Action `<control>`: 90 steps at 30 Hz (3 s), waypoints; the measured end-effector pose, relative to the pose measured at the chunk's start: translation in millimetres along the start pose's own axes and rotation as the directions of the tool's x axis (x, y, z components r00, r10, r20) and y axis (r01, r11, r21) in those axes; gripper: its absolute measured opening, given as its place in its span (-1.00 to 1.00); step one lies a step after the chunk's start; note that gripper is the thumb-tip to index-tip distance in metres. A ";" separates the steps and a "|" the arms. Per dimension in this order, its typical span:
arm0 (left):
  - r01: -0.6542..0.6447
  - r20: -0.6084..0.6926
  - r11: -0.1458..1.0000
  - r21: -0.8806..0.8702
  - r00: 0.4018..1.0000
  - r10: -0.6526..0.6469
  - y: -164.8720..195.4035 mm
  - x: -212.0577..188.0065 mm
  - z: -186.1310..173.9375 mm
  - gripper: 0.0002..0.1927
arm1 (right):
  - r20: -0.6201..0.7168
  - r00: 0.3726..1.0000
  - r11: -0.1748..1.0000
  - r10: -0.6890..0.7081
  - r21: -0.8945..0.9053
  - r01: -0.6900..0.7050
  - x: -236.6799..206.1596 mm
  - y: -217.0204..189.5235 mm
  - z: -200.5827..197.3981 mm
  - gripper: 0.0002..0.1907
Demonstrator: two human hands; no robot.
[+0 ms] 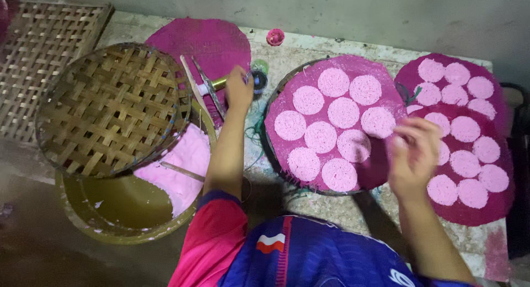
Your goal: The person presses pink dough through a wooden hand press to deposit round dough discs onto magenta mold boards, arranges the discs, covers boards with woven bamboo lids, ties them with green string, and moves a covered board onto a steamer pot. They refill the press with dough from a large bowl between batches.
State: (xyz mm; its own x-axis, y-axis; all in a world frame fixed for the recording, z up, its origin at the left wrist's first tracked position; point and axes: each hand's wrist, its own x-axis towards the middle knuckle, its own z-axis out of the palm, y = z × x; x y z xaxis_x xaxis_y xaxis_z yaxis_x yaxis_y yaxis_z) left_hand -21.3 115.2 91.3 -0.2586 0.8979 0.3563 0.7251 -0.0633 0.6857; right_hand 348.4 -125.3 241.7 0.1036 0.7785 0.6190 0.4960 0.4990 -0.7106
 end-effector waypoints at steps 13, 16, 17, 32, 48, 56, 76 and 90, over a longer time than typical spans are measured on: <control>0.086 0.451 0.563 -0.822 0.701 0.553 181.5 -109.7 -131.4 -0.38 | 0.531 0.842 0.966 0.096 0.155 -0.208 68.3 -10.3 80.4 -0.75; 0.343 0.803 0.836 -0.428 0.569 0.177 196.8 -130.8 -142.5 -0.19 | 0.577 0.805 0.938 0.139 0.183 -0.293 52.6 2.8 59.3 -0.78; 0.323 0.799 0.830 -0.455 0.559 0.221 198.5 -136.5 -141.5 -0.22 | 0.567 0.806 0.926 0.170 0.187 -0.327 47.1 7.0 49.5 -0.78; -0.189 0.181 0.892 -0.410 0.942 0.283 79.5 -81.1 -50.2 -0.16 | 0.602 0.773 0.955 0.201 -0.297 -0.017 -8.9 33.5 -66.6 -0.67; -0.204 0.270 0.935 -0.290 0.920 0.285 93.7 -77.9 -78.9 -0.36 | 0.129 0.950 0.851 0.285 -0.490 -0.189 98.1 199.6 -16.3 -0.85; -0.203 -0.027 0.973 -0.107 0.979 0.201 83.7 -117.5 -230.0 -0.50 | 0.115 0.907 0.914 0.404 -0.074 -0.398 75.1 276.7 -37.4 -0.62; 0.408 -0.376 0.683 -0.606 0.610 -0.698 -144.3 -109.0 -396.0 -0.52 | 0.031 0.886 0.872 0.463 -0.194 -0.449 -71.5 153.0 -43.6 -0.61; 0.347 0.357 0.329 -0.878 0.934 -0.031 111.4 -120.8 -195.1 -0.43 | 0.239 0.949 0.328 0.205 0.897 -0.296 37.2 -3.4 -48.3 -0.33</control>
State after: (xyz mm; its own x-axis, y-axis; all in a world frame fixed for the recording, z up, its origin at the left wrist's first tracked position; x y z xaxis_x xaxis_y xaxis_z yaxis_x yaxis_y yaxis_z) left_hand -33.7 -85.3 248.4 -0.0360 0.9958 0.0846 -0.4121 -0.0919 0.9065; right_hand 392.1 -116.4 283.3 -0.0061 0.9320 0.3623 -0.6414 0.2743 -0.7165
